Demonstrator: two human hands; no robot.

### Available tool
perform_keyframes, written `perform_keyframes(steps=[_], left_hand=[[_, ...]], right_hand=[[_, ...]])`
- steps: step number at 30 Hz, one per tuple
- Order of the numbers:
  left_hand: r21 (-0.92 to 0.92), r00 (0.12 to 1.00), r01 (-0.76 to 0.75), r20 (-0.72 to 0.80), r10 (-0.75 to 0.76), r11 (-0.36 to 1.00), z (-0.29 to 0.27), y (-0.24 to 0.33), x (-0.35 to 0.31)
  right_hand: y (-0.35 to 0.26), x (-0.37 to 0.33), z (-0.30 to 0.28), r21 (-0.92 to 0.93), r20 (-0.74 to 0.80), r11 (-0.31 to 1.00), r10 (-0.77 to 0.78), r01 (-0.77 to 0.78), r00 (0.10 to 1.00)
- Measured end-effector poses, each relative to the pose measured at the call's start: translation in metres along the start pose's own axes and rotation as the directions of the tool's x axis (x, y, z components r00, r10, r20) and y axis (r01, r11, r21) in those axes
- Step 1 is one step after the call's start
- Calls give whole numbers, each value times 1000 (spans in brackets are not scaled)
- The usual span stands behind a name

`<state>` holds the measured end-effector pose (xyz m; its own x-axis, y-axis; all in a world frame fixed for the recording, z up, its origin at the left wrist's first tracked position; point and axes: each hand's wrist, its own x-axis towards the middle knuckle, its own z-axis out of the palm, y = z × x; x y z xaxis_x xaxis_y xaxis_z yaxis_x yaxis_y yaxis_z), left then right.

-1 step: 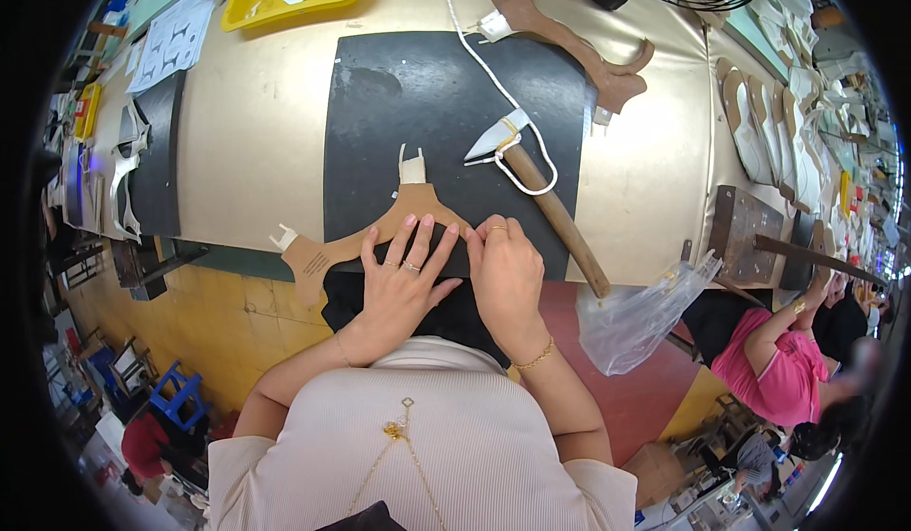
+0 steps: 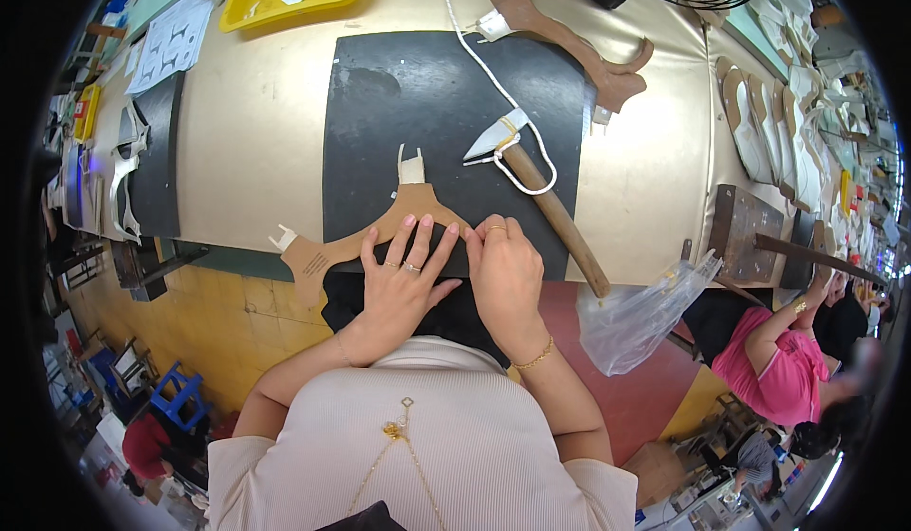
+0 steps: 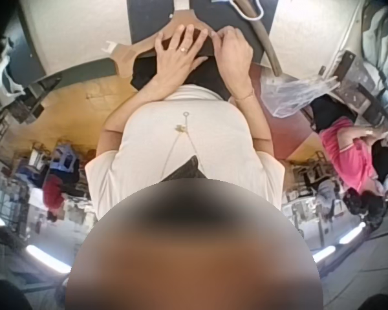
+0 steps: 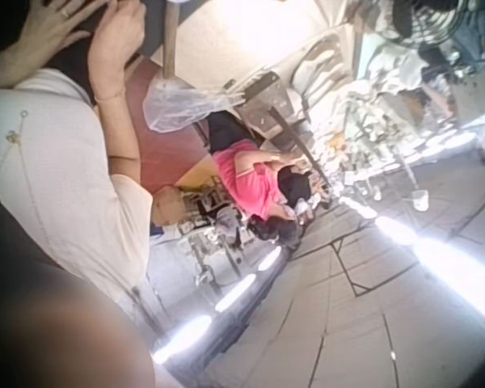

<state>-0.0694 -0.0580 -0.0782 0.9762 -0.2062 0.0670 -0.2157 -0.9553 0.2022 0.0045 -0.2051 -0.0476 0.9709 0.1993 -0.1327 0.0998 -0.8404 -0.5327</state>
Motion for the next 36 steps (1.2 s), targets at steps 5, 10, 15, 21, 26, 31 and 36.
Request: perform_keyframes(steps=[5, 10, 15, 21, 26, 31, 36], left_hand=[[38, 996, 50, 71, -53, 998, 3, 3, 10], [-87, 995, 74, 76, -67, 994, 3, -8, 12], [37, 1000, 0, -13, 1, 999, 0, -9, 5], [-69, 993, 119, 23, -118, 990, 1, -12, 11], [79, 995, 64, 74, -70, 995, -12, -11, 18], [-124, 976, 165, 162, -144, 978, -22, 2, 23], [-209, 997, -72, -37, 66, 975, -10, -1, 16]], right_hand=[[-2, 2, -3, -35, 36, 999, -10, 11, 999], [-2, 2, -5, -44, 88, 999, 7, -3, 996], [-1, 3, -3, -12, 24, 1000, -21, 22, 999], [-1, 1, -3, -27, 44, 999, -27, 28, 999], [-1, 2, -2, -24, 32, 999, -26, 27, 999], [-1, 5, 1, -52, 8, 998, -23, 23, 1000], [1, 12, -1, -61, 36, 998, -18, 20, 999]])
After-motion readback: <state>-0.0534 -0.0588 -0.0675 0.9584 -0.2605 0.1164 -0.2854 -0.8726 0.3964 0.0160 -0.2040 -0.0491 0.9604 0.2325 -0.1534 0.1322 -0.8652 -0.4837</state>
